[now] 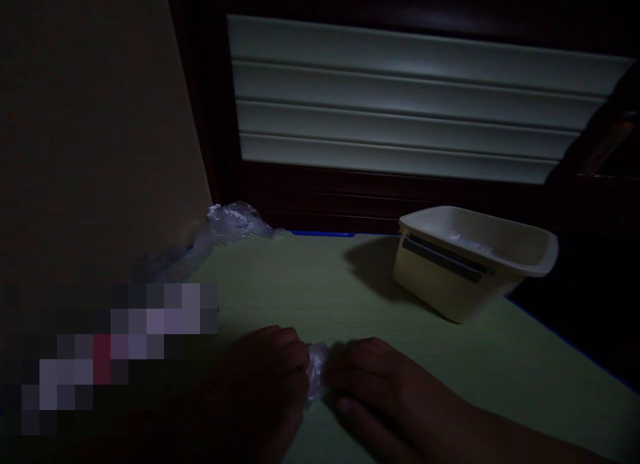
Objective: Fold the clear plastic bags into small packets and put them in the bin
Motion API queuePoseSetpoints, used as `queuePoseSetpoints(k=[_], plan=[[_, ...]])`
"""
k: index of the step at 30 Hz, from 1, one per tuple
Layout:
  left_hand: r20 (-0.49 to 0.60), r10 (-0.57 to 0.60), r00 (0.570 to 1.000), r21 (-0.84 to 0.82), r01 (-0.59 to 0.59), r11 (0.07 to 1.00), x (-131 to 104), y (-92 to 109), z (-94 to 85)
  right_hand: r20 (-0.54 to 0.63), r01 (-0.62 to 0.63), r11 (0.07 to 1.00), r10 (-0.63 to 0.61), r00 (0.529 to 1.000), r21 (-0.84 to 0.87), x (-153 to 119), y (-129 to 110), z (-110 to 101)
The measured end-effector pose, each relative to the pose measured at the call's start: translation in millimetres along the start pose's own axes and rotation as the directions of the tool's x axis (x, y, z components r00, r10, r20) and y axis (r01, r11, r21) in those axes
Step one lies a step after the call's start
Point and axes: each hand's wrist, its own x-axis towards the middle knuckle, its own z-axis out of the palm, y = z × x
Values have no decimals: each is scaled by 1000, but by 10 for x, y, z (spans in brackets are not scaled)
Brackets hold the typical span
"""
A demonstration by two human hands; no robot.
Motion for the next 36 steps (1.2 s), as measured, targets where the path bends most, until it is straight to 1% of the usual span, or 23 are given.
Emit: queuePoseSetpoints(k=[1, 2, 3, 4, 5, 9, 13, 15, 17, 19, 21, 23, 25, 28, 31, 33, 36], plan=[[32, 47, 998, 6, -48, 999, 166, 8, -105, -10, -3, 1000, 4, 1000, 15, 3, 0, 2], [69, 99, 993, 52, -102, 993, 300, 22, -184, -22, -8, 999, 8, 1000, 34, 6, 1, 6], [90, 144, 985, 88, -152, 984, 400, 40, -239, -37, -21, 998, 23, 999, 57, 10, 4, 13], [92, 157, 983, 126, -168, 978, 467, 60, -270, -56, -35, 996, 40, 998, 87, 14, 10, 22], [117, 160, 980, 150, -177, 973, 506, 79, -284, -80, -54, 991, 64, 995, 121, 20, 18, 34], [149, 156, 976, 178, -182, 967, 507, 123, -266, -198, -121, 965, 168, 966, 231, 41, 70, 92], [171, 159, 972, 124, -181, 976, 487, 131, -280, -326, -145, 966, 210, 921, 214, 41, 118, 128], [173, 178, 969, 71, -192, 979, 484, 130, -287, -358, -153, 968, 218, 908, 200, 34, 128, 126], [160, 176, 971, 10, -179, 984, 467, 117, -277, -349, -168, 965, 231, 908, 200, 24, 128, 112], [114, 169, 979, -40, -165, 985, 437, 90, -248, -298, -189, 962, 242, 923, 197, 14, 119, 92], [0, 175, 985, -73, -174, 982, 408, 54, -214, -228, -207, 963, 243, 943, 174, 4, 108, 73], [-92, 180, 979, -96, -189, 977, 399, 22, -190, -168, -230, 963, 252, 953, 139, -4, 100, 61], [-95, 151, 984, -109, -161, 981, 414, 0, -182, -143, -255, 960, 271, 952, 116, -9, 100, 55], [-48, 67, 997, -114, -72, 991, 458, -20, -181, -120, -279, 953, 293, 949, 121, -6, 113, 56], [-89, 1, 996, -99, -10, 995, 484, -40, -171, -119, -289, 945, 307, 944, 151, 2, 137, 61], [-134, -15, 991, -98, 2, 995, 491, -51, -158, -138, -294, 940, 319, 938, 173, 3, 149, 66], [-148, -31, 989, -117, 14, 993, 496, -57, -136, -165, -287, 936, 322, 932, 205, 1, 153, 74]])
